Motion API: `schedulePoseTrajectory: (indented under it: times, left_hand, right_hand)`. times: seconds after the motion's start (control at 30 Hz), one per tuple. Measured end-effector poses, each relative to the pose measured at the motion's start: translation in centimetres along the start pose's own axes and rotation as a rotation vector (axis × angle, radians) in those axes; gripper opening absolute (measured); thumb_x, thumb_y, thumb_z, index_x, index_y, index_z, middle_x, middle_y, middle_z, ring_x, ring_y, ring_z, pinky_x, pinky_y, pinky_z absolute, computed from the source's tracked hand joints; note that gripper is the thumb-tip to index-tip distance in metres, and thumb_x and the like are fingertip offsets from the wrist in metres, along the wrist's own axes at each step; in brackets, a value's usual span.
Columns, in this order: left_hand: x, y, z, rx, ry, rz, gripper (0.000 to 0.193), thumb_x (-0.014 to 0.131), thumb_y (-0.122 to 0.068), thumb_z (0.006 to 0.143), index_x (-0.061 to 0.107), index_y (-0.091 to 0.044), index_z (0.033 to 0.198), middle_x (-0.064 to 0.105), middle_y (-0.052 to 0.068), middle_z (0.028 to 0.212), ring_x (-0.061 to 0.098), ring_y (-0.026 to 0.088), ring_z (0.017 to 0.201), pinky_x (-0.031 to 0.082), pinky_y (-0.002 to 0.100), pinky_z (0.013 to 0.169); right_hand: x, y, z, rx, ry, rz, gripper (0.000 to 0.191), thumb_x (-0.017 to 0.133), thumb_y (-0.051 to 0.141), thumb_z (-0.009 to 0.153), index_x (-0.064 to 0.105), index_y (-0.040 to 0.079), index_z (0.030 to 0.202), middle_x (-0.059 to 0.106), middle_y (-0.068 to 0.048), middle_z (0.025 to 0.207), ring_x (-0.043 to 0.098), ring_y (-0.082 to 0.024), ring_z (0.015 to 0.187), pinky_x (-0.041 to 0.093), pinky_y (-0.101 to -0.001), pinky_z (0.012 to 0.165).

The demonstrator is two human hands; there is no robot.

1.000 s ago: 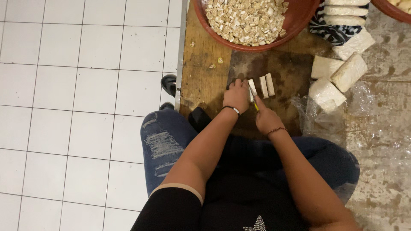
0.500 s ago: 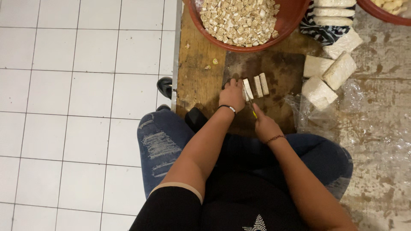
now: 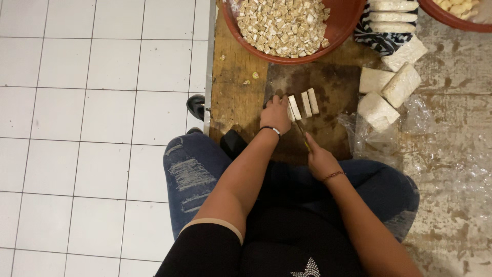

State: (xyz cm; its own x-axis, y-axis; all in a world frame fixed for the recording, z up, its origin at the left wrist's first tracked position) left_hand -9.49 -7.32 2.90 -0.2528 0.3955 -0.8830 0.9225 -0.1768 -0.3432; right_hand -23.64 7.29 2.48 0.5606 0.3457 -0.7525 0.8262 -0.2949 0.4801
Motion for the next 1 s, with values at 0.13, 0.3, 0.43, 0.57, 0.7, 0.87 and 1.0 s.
schedulePoseTrajectory:
  times: [0.13,0.3,0.43,0.57,0.7,0.87,1.0]
  left_hand:
    - [-0.2,0.0,-0.2,-0.012,0.015,-0.011,0.088,0.078,-0.025,0.082,0.032,-0.016,0.157,0.042,0.013,0.144,0.048,0.035,0.132,0.053,0.043,0.097]
    - [-0.4,-0.1,-0.4,0.005,-0.031,-0.028,0.086,0.077,-0.024,0.082,0.036,-0.024,0.157,0.046,0.012,0.138,0.051,0.034,0.129,0.053,0.045,0.096]
    - [0.1,-0.2,-0.1,0.01,-0.022,-0.011,0.086,0.076,-0.023,0.082,0.036,-0.027,0.158,0.046,0.013,0.137,0.051,0.035,0.127,0.054,0.046,0.093]
    - [0.1,0.0,0.2,0.01,-0.038,-0.036,0.095,0.079,-0.028,0.081,0.027,-0.026,0.161,0.046,0.013,0.137,0.051,0.035,0.127,0.053,0.047,0.094]
    - [0.3,1.2,0.1,0.005,0.002,-0.168,0.114,0.084,-0.039,0.075,0.017,-0.02,0.165,0.047,0.015,0.144,0.049,0.035,0.135,0.053,0.047,0.1]
    - [-0.3,4.1,-1.4,0.011,-0.037,-0.205,0.114,0.086,-0.049,0.072,0.022,-0.018,0.162,0.031,0.01,0.164,0.039,0.031,0.146,0.028,0.054,0.12]
    - [-0.6,5.7,-2.2,0.015,-0.093,-0.184,0.111,0.086,-0.052,0.071,0.028,-0.019,0.16,0.034,0.008,0.163,0.034,0.029,0.15,0.011,0.054,0.125]
  right_hand:
    - [-0.8,-0.1,-0.3,0.002,-0.023,0.068,0.065,0.047,0.017,0.098,0.033,0.029,0.159,0.069,-0.032,0.103,0.067,-0.048,0.098,0.052,-0.0541,0.089]
    - [-1.2,-0.5,-0.6,0.052,-0.025,0.073,0.066,0.046,0.014,0.097,0.033,0.028,0.16,0.068,-0.032,0.105,0.067,-0.048,0.098,0.052,-0.0531,0.09]
    - [-0.6,-0.3,-0.2,-0.009,-0.05,0.062,0.063,0.046,0.014,0.098,0.037,0.028,0.159,0.068,-0.031,0.111,0.066,-0.049,0.104,0.051,-0.0534,0.093]
    - [-1.8,0.8,0.8,-0.255,-0.176,0.179,0.064,0.047,0.01,0.095,0.036,0.021,0.157,0.064,-0.032,0.125,0.062,-0.049,0.112,0.05,-0.0518,0.094]
    - [-2.4,-1.0,2.1,-0.119,-0.143,0.191,0.07,0.049,0.013,0.095,0.03,0.022,0.162,0.063,-0.032,0.128,0.061,-0.05,0.115,0.049,-0.0514,0.097]
    - [-2.2,-0.9,2.2,-0.032,-0.076,0.169,0.066,0.051,0.021,0.098,0.036,0.027,0.161,0.064,-0.027,0.13,0.062,-0.046,0.119,0.05,-0.0481,0.1]
    - [-2.9,0.2,1.9,-0.089,-0.095,0.237,0.06,0.053,0.022,0.098,0.042,0.025,0.157,0.064,-0.025,0.133,0.061,-0.042,0.122,0.048,-0.0444,0.101]
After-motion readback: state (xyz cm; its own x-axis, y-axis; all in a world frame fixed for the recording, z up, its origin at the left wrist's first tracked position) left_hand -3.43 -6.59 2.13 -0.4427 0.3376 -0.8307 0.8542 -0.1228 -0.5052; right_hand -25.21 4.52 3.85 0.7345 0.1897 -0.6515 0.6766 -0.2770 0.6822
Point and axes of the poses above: each hand's wrist, its own z-axis towards the middle knuckle, its own x-axis out of the palm, y = z × x, the point moved 9 cm from there along z, towards the middle knuckle
